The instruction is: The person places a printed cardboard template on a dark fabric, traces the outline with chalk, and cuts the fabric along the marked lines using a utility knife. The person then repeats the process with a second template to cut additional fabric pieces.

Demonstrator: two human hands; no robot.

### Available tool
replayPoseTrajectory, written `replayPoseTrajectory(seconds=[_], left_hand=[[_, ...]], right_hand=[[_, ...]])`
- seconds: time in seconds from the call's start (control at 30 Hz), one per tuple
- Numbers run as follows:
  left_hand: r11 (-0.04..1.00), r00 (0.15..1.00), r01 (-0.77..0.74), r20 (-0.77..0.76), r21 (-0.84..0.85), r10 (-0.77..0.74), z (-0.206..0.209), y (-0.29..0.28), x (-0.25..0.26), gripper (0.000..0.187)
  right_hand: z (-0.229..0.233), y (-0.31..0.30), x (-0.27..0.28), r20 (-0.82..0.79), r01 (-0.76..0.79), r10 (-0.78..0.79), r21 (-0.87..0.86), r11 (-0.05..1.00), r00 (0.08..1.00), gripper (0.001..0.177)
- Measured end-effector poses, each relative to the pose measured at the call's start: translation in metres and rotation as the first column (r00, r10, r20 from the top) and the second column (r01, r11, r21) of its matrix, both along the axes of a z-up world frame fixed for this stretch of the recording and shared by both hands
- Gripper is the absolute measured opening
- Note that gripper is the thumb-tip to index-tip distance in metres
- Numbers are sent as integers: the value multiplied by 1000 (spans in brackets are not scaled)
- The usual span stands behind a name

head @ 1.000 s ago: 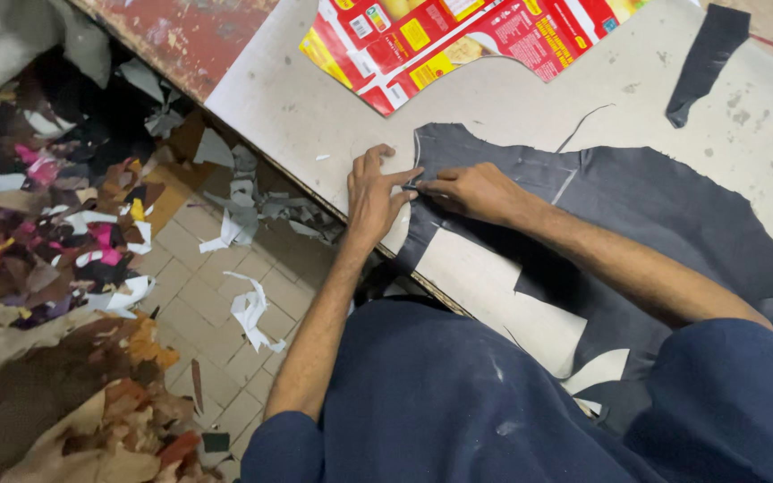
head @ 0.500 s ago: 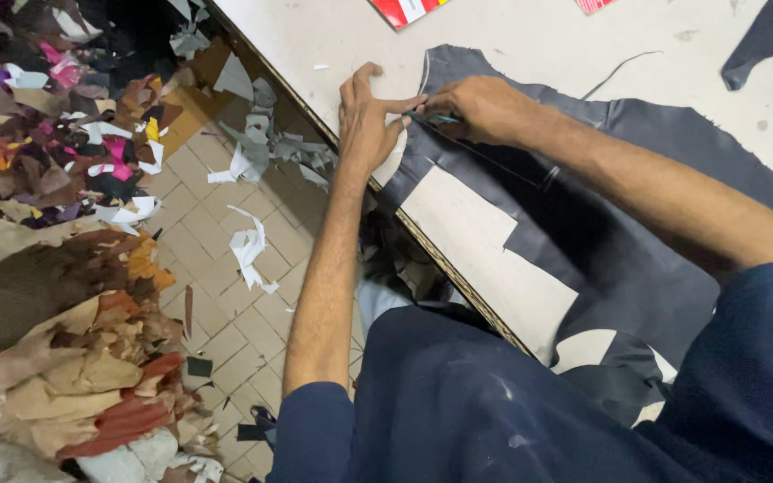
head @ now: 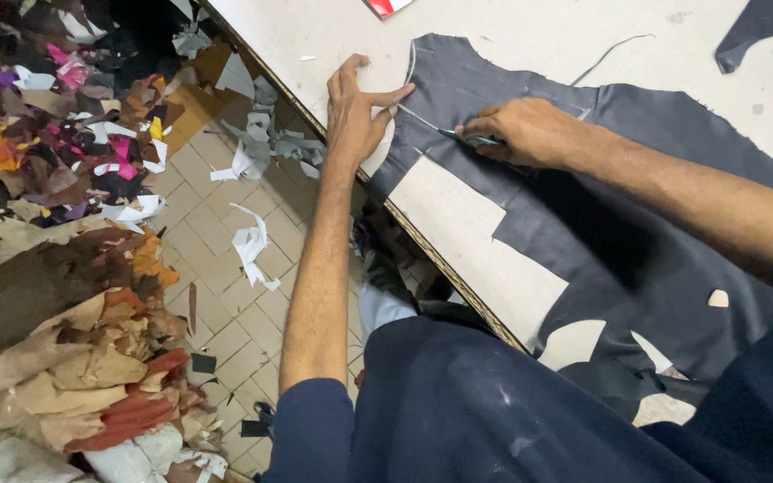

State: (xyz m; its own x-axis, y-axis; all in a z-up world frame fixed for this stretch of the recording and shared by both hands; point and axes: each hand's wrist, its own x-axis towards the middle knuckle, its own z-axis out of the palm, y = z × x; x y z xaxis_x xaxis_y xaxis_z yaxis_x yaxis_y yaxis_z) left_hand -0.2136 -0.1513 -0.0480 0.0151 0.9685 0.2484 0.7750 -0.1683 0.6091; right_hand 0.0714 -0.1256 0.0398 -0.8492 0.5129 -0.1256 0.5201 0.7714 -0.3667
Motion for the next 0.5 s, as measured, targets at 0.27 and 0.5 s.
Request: replayPoseTrajectory(seconds=[0.27,0.5], left_hand=[[991,967,-133,-217,28,136,24,-7,28,40],[986,984,167,-62,-30,-169,46,-39,93,47]], right_hand=[[3,-6,16,73,20,-23,35,999,997,43],[13,2,7,168,45,-46,9,999,985,45]])
